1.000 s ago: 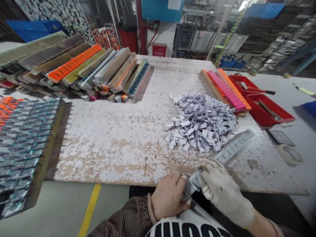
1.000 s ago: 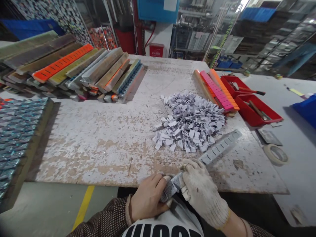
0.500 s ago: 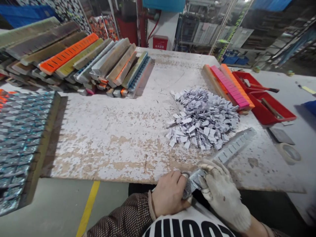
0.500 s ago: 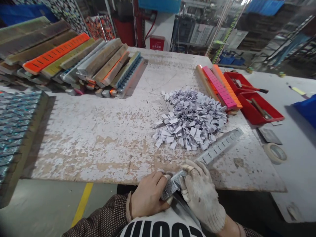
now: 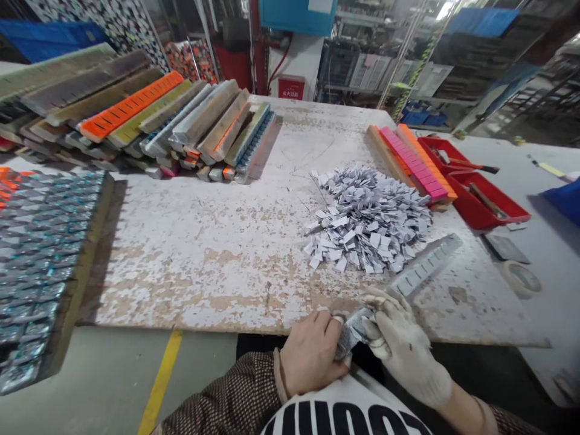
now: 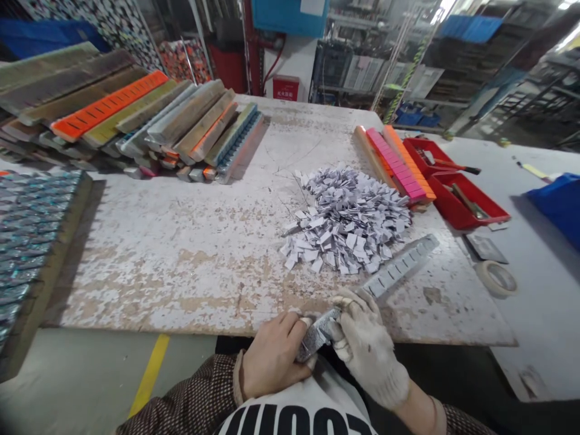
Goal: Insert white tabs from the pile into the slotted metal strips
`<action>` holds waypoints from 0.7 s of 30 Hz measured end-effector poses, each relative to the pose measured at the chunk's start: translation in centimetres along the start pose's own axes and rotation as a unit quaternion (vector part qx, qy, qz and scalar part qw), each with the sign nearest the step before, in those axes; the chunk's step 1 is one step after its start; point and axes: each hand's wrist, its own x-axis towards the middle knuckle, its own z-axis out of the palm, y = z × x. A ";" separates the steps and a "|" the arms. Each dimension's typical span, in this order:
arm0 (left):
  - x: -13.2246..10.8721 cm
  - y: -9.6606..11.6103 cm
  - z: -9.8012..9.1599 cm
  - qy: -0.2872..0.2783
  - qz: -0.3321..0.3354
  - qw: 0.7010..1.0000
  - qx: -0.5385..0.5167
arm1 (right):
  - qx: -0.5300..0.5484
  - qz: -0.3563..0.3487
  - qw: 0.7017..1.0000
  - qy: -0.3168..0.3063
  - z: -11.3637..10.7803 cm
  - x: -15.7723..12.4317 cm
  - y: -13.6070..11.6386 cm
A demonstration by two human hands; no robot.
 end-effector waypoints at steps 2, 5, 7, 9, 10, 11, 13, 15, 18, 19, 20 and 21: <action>-0.1 0.1 0.0 0.001 -0.007 1.000 0.001 | 0.016 0.008 1.000 -0.002 0.0 -0.3 0.2; -0.2 0.3 0.0 -0.010 -0.019 1.000 0.001 | 0.014 0.006 1.000 0.009 0.0 -0.5 0.2; -0.2 0.4 0.0 -0.011 -0.028 1.000 -0.004 | 0.005 -0.001 1.000 0.018 0.2 -0.6 0.1; -0.1 0.4 0.0 -0.014 -0.027 0.999 -0.009 | -0.003 -0.012 1.000 0.027 0.4 -0.7 0.0; -0.1 0.4 0.0 -0.018 -0.024 0.999 -0.011 | -0.005 -0.016 0.999 0.032 0.6 -0.8 0.0; 0.0 0.4 0.0 -0.024 -0.021 0.999 -0.012 | -0.007 -0.020 0.999 0.035 0.7 -0.9 -0.1; 0.1 0.3 -0.2 -0.040 -0.017 0.999 -0.015 | -0.009 -0.024 0.999 0.041 0.9 -0.8 0.0; 0.3 0.2 -0.4 -0.057 -0.019 0.998 -0.021 | -0.004 -0.024 0.999 0.037 1.0 -0.6 0.0; 0.4 0.0 -0.5 -0.062 -0.031 0.997 -0.034 | 0.019 -0.017 1.000 0.016 1.0 -0.1 0.0; 0.4 -0.1 -0.4 -0.058 -0.034 0.997 -0.036 | 0.026 -0.013 1.000 0.013 1.0 0.0 0.0; 0.4 -0.1 -0.3 -0.051 -0.035 0.997 -0.035 | 0.030 -0.011 0.999 0.015 1.0 0.1 0.0; 0.3 -0.2 -0.1 -0.045 -0.034 0.998 -0.032 | 0.033 -0.011 0.999 0.022 1.1 0.2 0.0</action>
